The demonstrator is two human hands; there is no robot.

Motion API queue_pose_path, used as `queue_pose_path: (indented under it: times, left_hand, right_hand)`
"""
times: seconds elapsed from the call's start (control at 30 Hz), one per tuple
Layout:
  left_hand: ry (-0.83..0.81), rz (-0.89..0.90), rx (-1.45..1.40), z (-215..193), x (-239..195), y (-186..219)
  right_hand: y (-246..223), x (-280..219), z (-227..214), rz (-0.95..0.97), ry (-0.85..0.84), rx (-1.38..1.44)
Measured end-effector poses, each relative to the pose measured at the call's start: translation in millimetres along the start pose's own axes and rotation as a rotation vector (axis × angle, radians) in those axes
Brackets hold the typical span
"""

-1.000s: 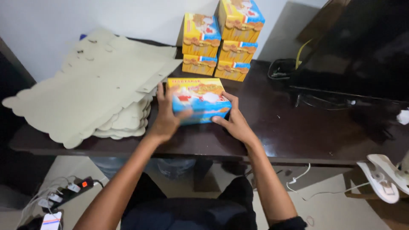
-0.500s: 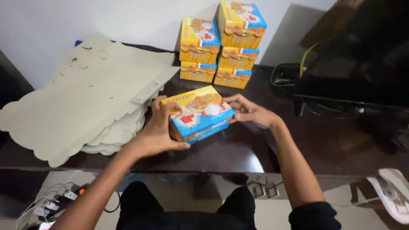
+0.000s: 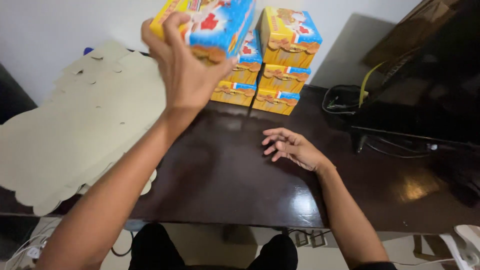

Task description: The person assembles flat cardboard pieces into small rectangular boxes by folding the sides and tucking the tabs. After completing one box, the person places it with a stack of finished boxes and begins assembling another.

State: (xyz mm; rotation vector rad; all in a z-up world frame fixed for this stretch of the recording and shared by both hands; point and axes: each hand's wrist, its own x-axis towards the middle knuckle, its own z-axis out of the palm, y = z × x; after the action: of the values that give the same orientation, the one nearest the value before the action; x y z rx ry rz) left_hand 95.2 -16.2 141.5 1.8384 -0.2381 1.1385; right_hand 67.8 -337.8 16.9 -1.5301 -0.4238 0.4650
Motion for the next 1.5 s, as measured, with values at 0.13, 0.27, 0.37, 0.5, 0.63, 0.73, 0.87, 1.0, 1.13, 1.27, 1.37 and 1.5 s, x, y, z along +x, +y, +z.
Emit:
queue_pose_path:
  times: [0.13, 0.27, 0.37, 0.5, 0.63, 0.73, 0.87, 1.0, 1.13, 1.27, 1.37, 1.5]
  left_hand:
    - [0.015, -0.064, 0.132, 49, 16, -8]
    - [0.026, -0.150, 0.163, 95, 24, -24]
    - [0.021, -0.183, 0.270, 117, 26, -30]
    - [-0.052, -0.216, 0.366, 140, 23, -38]
    - [0.000, -0.137, 0.466, 163, 12, -49]
    - [-0.096, -0.157, 0.515, 174, 14, -51]
    - [-0.123, -0.004, 0.555, 186, 8, -72]
    - [-0.317, -0.088, 0.201, 121, -14, -33]
    - [-0.465, 0.073, -0.025, -20, -116, 21]
    - [-0.751, 0.341, 0.305, -102, -174, -18]
    - [-0.736, 0.580, 0.388, -117, -183, -23]
    - [-0.648, 0.738, 0.416, -118, -186, -28]
  right_hand:
    - [3, 0, -4, -0.012, -0.016, 0.024]
    - [-3, -1, -2, -0.003, -0.026, 0.047]
    - [-2, -1, -2, -0.006, -0.041, 0.062]
    - [0, 2, -4, -0.004, -0.046, 0.079]
    - [-2, 1, -4, -0.001, -0.035, 0.102]
    - [-3, 2, -3, -0.005, -0.019, 0.114]
    - [3, 4, -8, -0.034, -0.062, 0.154]
    - [2, 2, -9, -0.038, -0.056, 0.151]
    - [9, 3, -8, -0.030, -0.020, 0.143]
    - [21, 9, -2, -0.032, 0.107, -0.110]
    - [37, 8, 13, -0.077, 0.200, -0.358]
    - [32, 1, 35, -0.327, 0.303, -0.705]
